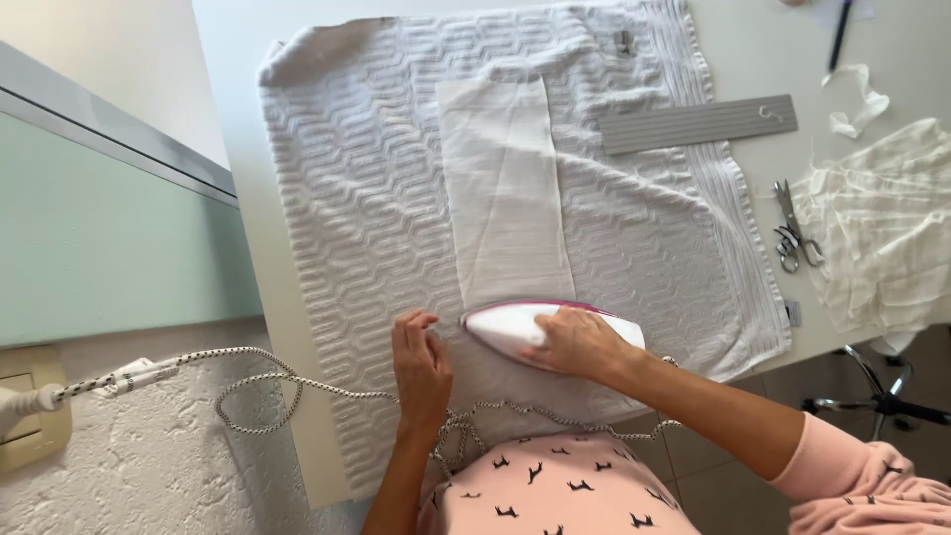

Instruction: Ironing and folding small pieces of white fabric on a work table.

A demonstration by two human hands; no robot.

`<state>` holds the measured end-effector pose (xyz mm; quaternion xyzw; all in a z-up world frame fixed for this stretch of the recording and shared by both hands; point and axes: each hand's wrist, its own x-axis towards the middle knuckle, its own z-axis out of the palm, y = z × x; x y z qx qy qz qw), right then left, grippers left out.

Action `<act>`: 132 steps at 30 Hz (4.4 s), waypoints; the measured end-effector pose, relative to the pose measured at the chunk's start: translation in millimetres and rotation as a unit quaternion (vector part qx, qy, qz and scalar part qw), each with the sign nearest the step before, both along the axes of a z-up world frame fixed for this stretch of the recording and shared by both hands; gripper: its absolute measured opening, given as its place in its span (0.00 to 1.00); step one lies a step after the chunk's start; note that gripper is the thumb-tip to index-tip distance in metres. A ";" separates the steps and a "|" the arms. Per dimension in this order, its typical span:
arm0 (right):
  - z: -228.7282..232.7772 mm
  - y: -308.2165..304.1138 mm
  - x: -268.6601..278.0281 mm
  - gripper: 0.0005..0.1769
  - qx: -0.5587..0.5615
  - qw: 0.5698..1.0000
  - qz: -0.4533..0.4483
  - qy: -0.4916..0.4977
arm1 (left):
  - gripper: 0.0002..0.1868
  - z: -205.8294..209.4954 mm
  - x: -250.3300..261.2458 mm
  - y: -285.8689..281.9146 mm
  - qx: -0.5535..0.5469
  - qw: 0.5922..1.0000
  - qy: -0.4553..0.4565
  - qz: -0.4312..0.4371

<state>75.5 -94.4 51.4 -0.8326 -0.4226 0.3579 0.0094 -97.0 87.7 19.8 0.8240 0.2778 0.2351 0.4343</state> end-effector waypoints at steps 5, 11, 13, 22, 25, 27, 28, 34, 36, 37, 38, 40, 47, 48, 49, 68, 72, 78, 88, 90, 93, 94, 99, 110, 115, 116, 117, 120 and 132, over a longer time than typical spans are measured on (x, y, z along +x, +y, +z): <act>-5.3 -25.1 2.3 0.34 -0.008 0.999 -0.041 -0.002 | 0.18 -39.9 -2.8 -19.2 0.124 0.981 0.025 -0.144; 31.5 -52.7 18.4 0.31 -0.051 0.994 -0.091 -0.014 | 0.29 -24.7 -13.2 -33.6 0.232 0.937 0.155 -0.212; 38.3 -63.0 24.3 0.32 -0.057 0.992 -0.109 -0.010 | 0.29 -26.1 -15.8 -31.3 0.249 0.929 0.167 -0.216; 31.0 -96.7 47.3 0.32 -0.036 0.995 -0.095 -0.023 | 0.29 -14.3 -15.9 -28.0 0.230 0.933 0.166 -0.223; 24.0 -74.8 37.6 0.31 -0.041 0.999 -0.024 -0.014 | 0.28 -10.0 -15.8 -27.8 0.202 0.942 0.159 -0.216; 23.9 -50.9 27.9 0.31 -0.042 0.999 -0.007 -0.004 | 0.28 -7.6 -17.0 -24.9 0.192 0.946 0.159 -0.208; 23.6 -39.3 23.5 0.32 -0.045 0.999 0.007 0.006 | 0.29 -7.2 -18.0 -23.2 0.148 0.959 0.152 -0.190; 21.7 18.0 -3.5 0.32 -0.026 0.999 0.006 0.019 | 0.36 4.1 -24.3 -13.8 0.039 0.994 0.050 -0.088; 23.4 27.4 -7.7 0.31 -0.013 1.000 -0.003 0.014 | 0.39 9.6 -24.9 -11.1 0.034 0.997 0.020 -0.068; 25.1 30.1 -6.9 0.31 -0.018 0.999 0.025 0.018 | 0.38 10.9 -24.9 -10.1 0.032 0.997 0.005 -0.066; 26.9 31.8 -7.5 0.32 -0.024 0.998 0.050 0.023 | 0.38 12.6 -25.4 -8.9 0.029 0.997 -0.009 -0.066; 23.7 36.0 -13.0 0.32 -0.022 0.999 0.030 0.018 | 0.38 18.1 -24.7 -7.8 0.042 0.997 -0.014 -0.068; 38.7 35.3 -4.0 0.43 -0.005 0.996 -0.038 0.077 | 0.37 22.9 -19.9 -6.7 0.048 0.996 -0.033 -0.069; 43.9 24.0 -3.4 0.43 -0.006 0.996 -0.036 0.077 | 0.37 20.4 -19.7 -4.4 0.047 0.996 -0.033 -0.067; 48.9 12.9 -3.0 0.44 0.031 0.999 0.009 0.006 | 0.38 17.7 -19.8 -1.9 0.052 0.996 -0.032 -0.063; 50.8 3.6 -29.0 0.41 0.152 0.978 0.021 -0.139 | 0.34 20.8 -64.3 2.6 0.031 0.999 -0.025 -0.023; 39.7 18.0 -18.9 0.32 0.085 0.993 0.017 -0.082 | 0.35 19.4 -75.7 5.3 0.039 0.998 -0.036 -0.015; 34.7 27.4 -42.1 0.35 0.077 0.994 -0.058 -0.051 | 0.33 12.4 -78.1 -1.3 0.054 0.998 -0.013 -0.023; 28.5 -4.7 -66.4 0.35 -0.020 0.974 -0.175 -0.142 | 0.31 8.0 -36.4 -35.4 0.015 0.981 0.049 -0.189; 35.0 -13.4 -69.9 0.36 -0.024 0.970 -0.205 -0.128 | 0.32 5.0 -29.6 -37.2 -0.010 0.978 0.075 -0.196; 38.7 -12.4 -74.8 0.36 -0.062 0.958 -0.240 -0.142 | 0.32 -14.9 -27.7 -45.1 0.093 0.963 0.058 -0.244; 38.8 -8.6 -73.0 0.35 -0.053 0.957 -0.247 -0.144 | 0.33 -24.2 -25.2 -46.2 0.130 0.958 0.066 -0.247; 44.3 -33.1 -63.5 0.36 -0.041 0.943 -0.304 -0.130 | 0.35 -22.0 -21.4 -45.0 0.192 0.945 0.084 -0.252; 49.8 -48.2 -39.9 0.31 0.048 0.932 -0.326 -0.152 | 0.36 -18.6 -26.8 -48.0 0.164 0.951 0.101 -0.241; 62.0 -47.4 -37.7 0.29 0.041 0.930 -0.347 -0.117 | 0.36 -7.7 -25.5 -44.4 0.169 0.952 0.073 -0.245; 64.9 -50.8 -39.7 0.28 0.029 0.930 -0.350 -0.107 | 0.35 -7.1 -26.5 -45.3 0.167 0.954 0.068 -0.240; 63.6 -44.5 -32.3 0.28 0.031 0.930 -0.349 -0.109 | 0.35 -6.0 -22.1 -43.3 0.169 0.954 0.066 -0.238; 58.8 -39.5 -30.1 0.32 0.062 0.920 -0.375 -0.094 | 0.35 -0.9 -26.6 -45.0 0.164 0.955 0.070 -0.238; 60.8 21.4 -56.0 0.33 0.018 0.950 -0.306 0.052 | 0.34 6.1 -30.9 -35.1 0.065 0.974 0.042 -0.213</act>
